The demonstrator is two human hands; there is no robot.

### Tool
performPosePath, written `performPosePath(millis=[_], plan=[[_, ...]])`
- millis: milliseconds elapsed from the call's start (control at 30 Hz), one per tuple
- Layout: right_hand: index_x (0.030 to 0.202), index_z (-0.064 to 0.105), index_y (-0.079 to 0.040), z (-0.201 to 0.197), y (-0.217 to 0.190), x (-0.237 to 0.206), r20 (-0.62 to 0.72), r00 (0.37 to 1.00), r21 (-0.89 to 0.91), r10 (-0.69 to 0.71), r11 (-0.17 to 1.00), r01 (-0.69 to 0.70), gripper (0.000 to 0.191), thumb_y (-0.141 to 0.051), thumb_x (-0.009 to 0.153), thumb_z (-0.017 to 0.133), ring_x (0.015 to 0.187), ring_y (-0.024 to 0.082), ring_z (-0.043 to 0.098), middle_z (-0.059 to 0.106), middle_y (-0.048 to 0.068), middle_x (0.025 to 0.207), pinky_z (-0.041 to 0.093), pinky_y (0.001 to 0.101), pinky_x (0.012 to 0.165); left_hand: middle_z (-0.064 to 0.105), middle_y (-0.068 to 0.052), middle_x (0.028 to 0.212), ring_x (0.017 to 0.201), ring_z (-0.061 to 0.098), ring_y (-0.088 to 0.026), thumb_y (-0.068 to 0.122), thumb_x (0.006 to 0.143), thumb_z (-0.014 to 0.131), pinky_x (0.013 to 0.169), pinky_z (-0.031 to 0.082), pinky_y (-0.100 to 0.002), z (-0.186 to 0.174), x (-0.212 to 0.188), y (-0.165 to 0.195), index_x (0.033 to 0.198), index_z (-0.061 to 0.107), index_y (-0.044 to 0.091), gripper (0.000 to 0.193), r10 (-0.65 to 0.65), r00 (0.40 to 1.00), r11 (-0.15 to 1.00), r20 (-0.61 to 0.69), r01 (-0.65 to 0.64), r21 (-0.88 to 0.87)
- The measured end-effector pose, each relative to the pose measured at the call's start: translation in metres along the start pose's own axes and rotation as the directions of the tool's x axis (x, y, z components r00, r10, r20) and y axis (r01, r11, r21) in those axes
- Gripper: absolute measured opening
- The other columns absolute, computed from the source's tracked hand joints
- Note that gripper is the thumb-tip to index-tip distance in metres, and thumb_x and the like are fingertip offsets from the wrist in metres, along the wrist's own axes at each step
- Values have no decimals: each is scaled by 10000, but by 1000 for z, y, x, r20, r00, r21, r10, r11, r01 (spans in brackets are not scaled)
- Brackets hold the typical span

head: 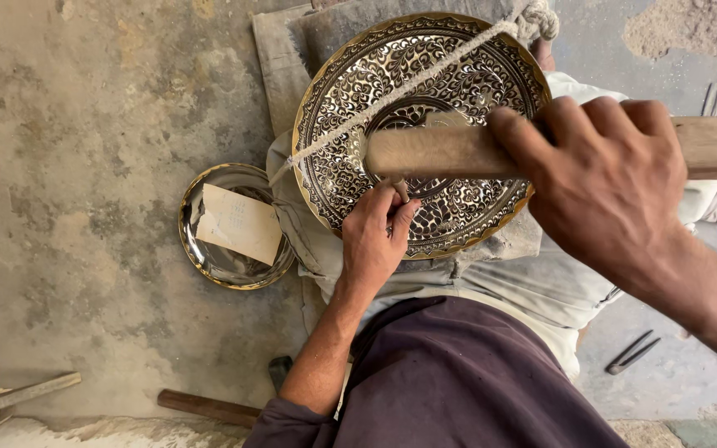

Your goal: The person sits on the floor with an ornate brass plate resting on their lap and holds a small punch against the plate's embossed center. They repeatedly strike the punch with a wooden mallet, repositioning the punch around the design to chase and define the raised pattern.

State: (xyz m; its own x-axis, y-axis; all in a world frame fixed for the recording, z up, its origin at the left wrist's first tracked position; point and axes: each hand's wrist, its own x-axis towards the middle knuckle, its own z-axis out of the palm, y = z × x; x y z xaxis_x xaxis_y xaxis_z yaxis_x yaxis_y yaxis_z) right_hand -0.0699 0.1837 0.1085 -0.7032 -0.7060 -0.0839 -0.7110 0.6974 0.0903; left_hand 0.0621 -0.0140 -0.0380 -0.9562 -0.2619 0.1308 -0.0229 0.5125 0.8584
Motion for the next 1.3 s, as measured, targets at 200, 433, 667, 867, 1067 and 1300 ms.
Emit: performPosePath(millis=[200, 433, 667, 867, 1067, 1300], plan=[[1338, 623, -178, 3, 0, -3, -19, 1000, 4, 6, 1000, -6, 452, -161, 889, 671, 746, 222, 626, 691, 88, 954, 496, 383, 729, 652, -41, 911, 788, 691, -141, 182, 1002, 752, 623, 604, -282, -1, 1, 0, 1072, 625, 65, 186, 2, 1000, 1000, 23, -2, 2], [1310, 638, -107, 4, 1, -5, -57, 998, 73, 35, 997, -31, 428, -84, 883, 652, 762, 231, 626, 688, 100, 954, 491, 396, 747, 664, -53, 969, 840, 710, -151, 156, 999, 728, 648, 631, -274, 0, 3, 1, 1151, 620, 56, 212, 20, 1000, 999, 23, -19, -35], [1365, 642, -157, 4, 1, -5, -25, 996, 82, 88, 993, -86, 488, -65, 887, 675, 845, 255, 658, 707, 100, 1015, 486, 420, 778, 672, -55, 965, 809, 697, -146, 173, 1000, 721, 638, 614, -280, -1, 3, -1, 1207, 622, 53, 259, 22, 999, 999, 41, -21, -35], [1337, 639, -194, 4, -1, -8, -9, 998, -13, 70, 997, -70, 443, -60, 916, 674, 785, 251, 659, 709, 90, 946, 518, 426, 784, 662, -56, 930, 783, 685, -148, 210, 1009, 722, 653, 598, -299, 0, 3, -6, 1199, 622, 57, 264, 48, 998, 999, 46, -48, 7], [1319, 628, -176, 1, 0, -12, -51, 998, -70, 23, 997, -26, 425, -84, 907, 679, 751, 257, 664, 712, 85, 930, 539, 443, 728, 655, -60, 901, 747, 671, -150, 224, 1009, 727, 626, 580, -320, -1, 5, -6, 1143, 616, 64, 236, 47, 997, 999, 54, -47, -5], [1334, 594, -129, 10, 3, -14, -17, 997, 153, 69, 986, -66, 405, -99, 932, 636, 720, 248, 638, 711, 129, 998, 522, 408, 713, 649, -64, 888, 778, 676, -191, 223, 1019, 722, 658, 574, -358, -3, 7, -5, 1127, 606, 68, 221, 77, 994, 996, 73, -81, 48]])
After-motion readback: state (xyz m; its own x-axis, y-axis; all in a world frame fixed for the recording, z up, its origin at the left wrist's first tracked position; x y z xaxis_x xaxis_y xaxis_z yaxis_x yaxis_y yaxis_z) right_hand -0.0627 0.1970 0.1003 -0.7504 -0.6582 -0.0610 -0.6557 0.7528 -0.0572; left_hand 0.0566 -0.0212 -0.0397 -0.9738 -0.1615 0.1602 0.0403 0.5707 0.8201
